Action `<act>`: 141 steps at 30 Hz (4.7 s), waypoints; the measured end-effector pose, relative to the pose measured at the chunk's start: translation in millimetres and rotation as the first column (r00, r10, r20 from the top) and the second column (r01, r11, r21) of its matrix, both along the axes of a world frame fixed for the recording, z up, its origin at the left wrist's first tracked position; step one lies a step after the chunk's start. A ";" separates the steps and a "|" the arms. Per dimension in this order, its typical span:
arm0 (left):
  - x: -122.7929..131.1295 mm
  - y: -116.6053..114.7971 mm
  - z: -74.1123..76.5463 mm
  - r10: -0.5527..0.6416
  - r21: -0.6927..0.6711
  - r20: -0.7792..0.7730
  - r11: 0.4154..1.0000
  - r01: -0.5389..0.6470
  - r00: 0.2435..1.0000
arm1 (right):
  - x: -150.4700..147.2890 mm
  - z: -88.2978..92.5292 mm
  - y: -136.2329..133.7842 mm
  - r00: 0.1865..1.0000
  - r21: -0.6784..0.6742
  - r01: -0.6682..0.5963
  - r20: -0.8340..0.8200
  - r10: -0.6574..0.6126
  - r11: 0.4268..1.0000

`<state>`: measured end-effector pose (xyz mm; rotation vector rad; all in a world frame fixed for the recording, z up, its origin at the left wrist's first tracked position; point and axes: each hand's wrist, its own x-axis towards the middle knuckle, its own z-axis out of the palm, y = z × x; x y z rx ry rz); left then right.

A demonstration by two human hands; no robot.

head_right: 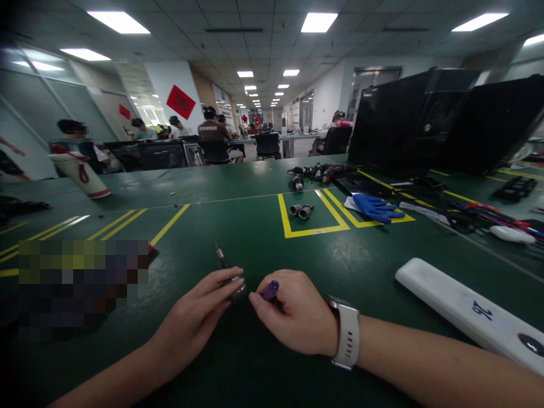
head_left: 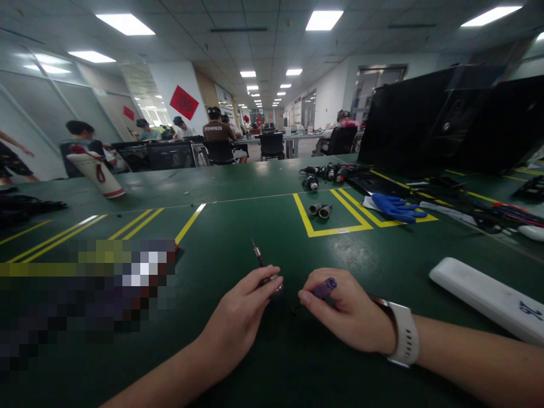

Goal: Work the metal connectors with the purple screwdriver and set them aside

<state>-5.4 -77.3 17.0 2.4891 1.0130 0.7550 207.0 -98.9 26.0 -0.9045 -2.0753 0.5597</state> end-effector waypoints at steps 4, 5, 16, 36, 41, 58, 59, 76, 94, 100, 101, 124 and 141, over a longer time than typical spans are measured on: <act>7.0 -4.5 15.2 0.332 -0.501 0.389 0.859 -0.106 0.859 | -0.5 4.6 -1.4 0.999 -0.049 0.011 0.052 -0.009 0.999; 8.7 -6.6 20.0 0.414 -0.610 0.431 0.789 -0.079 0.802 | -0.6 5.8 -1.5 0.998 -0.082 0.016 0.057 -0.011 0.997; 15.9 -22.9 43.9 0.716 -0.867 0.485 0.468 0.170 0.502 | -1.1 -9.6 19.1 0.797 -0.750 -0.234 -0.512 -0.319 0.619; 22.6 -35.7 40.4 0.660 -0.817 0.411 0.572 -0.066 0.629 | -9.0 30.0 -31.0 0.995 0.311 -0.099 0.005 0.103 0.945; 24.1 -34.5 40.7 0.648 -0.792 0.427 0.605 -0.085 0.631 | -11.5 30.3 -33.9 0.993 0.459 -0.075 0.115 0.024 0.886; 26.3 -34.2 40.6 0.658 -0.777 0.437 0.620 -0.111 0.613 | -16.2 27.4 -37.3 0.971 0.515 -0.119 0.238 -0.008 0.849; 26.0 -33.7 40.1 0.654 -0.774 0.440 0.624 -0.111 0.615 | -16.8 27.3 -37.2 0.970 0.515 -0.123 0.244 -0.007 0.848; 17.5 -19.6 43.6 0.725 -0.829 0.387 0.544 -0.129 0.569 | -11.3 25.9 -28.2 0.984 -0.023 0.038 -0.176 -0.041 0.999; 15.1 -17.5 43.0 0.729 -0.846 0.408 0.528 -0.073 0.549 | -16.7 -0.3 3.9 1.000 -0.315 0.000 -0.020 -0.007 0.949; 15.6 -15.6 41.8 0.737 -0.848 0.402 0.524 -0.083 0.544 | -15.2 4.4 0.7 0.999 -0.287 0.018 -0.029 -0.027 0.958; 15.5 -15.3 41.2 0.736 -0.847 0.402 0.525 -0.083 0.544 | -14.5 4.8 0.3 0.998 -0.287 0.018 -0.045 -0.032 0.958; 14.6 -16.2 38.7 0.702 -0.856 0.417 0.517 -0.010 0.578 | -15.3 -5.4 9.6 0.860 -0.759 -0.287 -0.472 -0.191 0.585; 19.0 -23.1 38.5 0.675 -0.838 0.419 0.545 -0.028 0.608 | -15.6 19.2 -19.8 0.983 0.058 -0.129 -0.120 0.135 0.990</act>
